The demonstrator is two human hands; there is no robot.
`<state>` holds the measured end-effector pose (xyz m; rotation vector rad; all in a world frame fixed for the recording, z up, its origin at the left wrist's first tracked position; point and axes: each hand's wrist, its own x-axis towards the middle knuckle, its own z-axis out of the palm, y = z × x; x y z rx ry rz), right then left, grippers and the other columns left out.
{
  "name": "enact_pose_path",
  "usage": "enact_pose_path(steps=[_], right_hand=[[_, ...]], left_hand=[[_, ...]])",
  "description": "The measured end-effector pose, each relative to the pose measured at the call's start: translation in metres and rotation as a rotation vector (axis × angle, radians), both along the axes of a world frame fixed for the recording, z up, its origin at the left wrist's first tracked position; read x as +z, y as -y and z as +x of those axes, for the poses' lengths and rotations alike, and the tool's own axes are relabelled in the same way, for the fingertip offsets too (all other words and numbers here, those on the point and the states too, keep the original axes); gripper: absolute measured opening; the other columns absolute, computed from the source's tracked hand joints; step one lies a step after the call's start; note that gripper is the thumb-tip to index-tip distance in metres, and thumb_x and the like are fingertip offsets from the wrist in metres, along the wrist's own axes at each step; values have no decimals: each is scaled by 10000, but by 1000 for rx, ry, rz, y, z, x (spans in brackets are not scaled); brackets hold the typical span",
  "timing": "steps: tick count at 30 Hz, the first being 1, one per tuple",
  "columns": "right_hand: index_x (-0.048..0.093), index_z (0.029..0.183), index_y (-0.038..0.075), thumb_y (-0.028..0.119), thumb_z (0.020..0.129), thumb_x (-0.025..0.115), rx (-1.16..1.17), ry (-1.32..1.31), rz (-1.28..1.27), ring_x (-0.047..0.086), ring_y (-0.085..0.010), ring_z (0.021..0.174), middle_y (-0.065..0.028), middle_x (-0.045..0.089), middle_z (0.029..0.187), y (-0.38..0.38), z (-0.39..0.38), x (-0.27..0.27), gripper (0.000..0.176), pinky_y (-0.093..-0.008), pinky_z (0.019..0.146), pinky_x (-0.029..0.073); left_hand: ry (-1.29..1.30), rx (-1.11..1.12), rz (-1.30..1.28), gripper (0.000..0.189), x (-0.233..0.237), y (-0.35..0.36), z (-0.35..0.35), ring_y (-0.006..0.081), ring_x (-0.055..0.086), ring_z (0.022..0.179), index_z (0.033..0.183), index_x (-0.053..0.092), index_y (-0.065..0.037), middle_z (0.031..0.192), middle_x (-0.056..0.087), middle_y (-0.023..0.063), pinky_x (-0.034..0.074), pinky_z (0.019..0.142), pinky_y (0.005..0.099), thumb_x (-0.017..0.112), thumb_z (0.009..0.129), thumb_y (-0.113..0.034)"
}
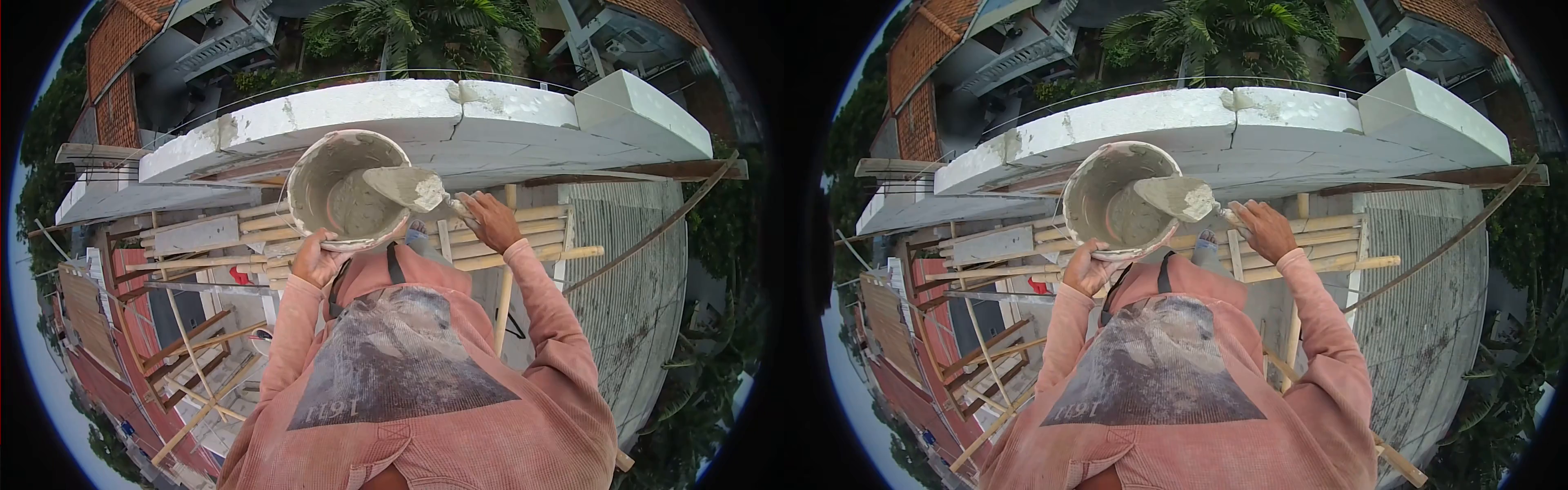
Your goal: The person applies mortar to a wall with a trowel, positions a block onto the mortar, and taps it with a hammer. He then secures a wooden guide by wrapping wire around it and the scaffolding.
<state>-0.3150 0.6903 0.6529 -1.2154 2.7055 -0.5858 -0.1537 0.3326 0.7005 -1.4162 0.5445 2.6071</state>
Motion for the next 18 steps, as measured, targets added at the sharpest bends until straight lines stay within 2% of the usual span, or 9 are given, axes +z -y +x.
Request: enact_pose_path(steps=[2, 5, 9, 10, 13, 14, 17, 18], right_hand=[[526, 1386, 136, 127, 799, 732, -20, 12, -47, 593, -300, 982, -88, 592, 1083, -6, 6, -1, 622, -415, 860, 518], [521, 1391, 136, 118, 808, 725, -21, -1, 5, 593, -305, 976, -93, 587, 1076, -26, 11, 8, 618, -425, 855, 520], [545, 1353, 141, 187, 835, 735, -77, 6, 87, 616, -302, 936, -90, 594, 1020, -46, 15, 36, 554, -412, 822, 517], [572, 1306, 131, 233, 850, 741, -116, 39, 64, 625, -298, 916, -83, 592, 1002, -49, 17, 39, 496, -404, 774, 511], [620, 1232, 116, 250, 851, 746, -182, 261, -86, 619, -296, 891, -98, 592, 1002, -36, 24, 48, 423, -389, 722, 501], [655, 1133, 69, 305, 906, 720, -92, 281, -225, 618, -243, 748, -104, 614, 915, -21, 20, 48, 334, -358, 626, 480], [663, 1088, 28, 387, 962, 665, -295, 1297, -295, 562, -171, 589, -76, 609, 772, 31, 16, 60, 381, -309, 559, 452], [658, 1066, -1, 460, 996, 601, -304, 1427, -446, 498, -115, 471, -32, 577, 682, 49, 22, 53, 470, -266, 454, 408]], left_hand=[[-9, 105, 73, 171, 5, 1, 3, 537, 535, 1223, 1031, 462, 138, 1308, 478, 378, 455, 1084, 651, 440, 914, 14], [-24, 180, 169, 193, -27, 16, 15, 545, 524, 1232, 1039, 461, 162, 1315, 475, 383, 461, 1079, 649, 434, 910, 22], [20, 125, -17, 322, -23, 14, 23, 512, 530, 1248, 1181, 423, 192, 1337, 478, 369, 479, 1081, 611, 446, 916, 11], [15, 118, -29, 356, -18, 14, 24, 500, 534, 1251, 1216, 406, 196, 1341, 481, 362, 484, 1080, 601, 449, 918, 7], [-19, 128, -34, 422, -17, 8, 27, 475, 542, 1254, 1278, 370, 198, 1351, 481, 349, 493, 1078, 581, 463, 921, -7], [-34, 151, -40, 439, -17, 7, 29, 469, 544, 1255, 1292, 360, 197, 1354, 480, 346, 495, 1077, 577, 469, 922, -11], [-26, 177, -95, 467, -29, -1, 33, 469, 544, 1254, 1309, 350, 203, 1359, 475, 347, 492, 1073, 593, 482, 916, -13], [-29, 207, -97, 450, -22, -5, 37, 470, 547, 1249, 1295, 363, 195, 1351, 481, 345, 489, 1076, 593, 486, 916, -14]])
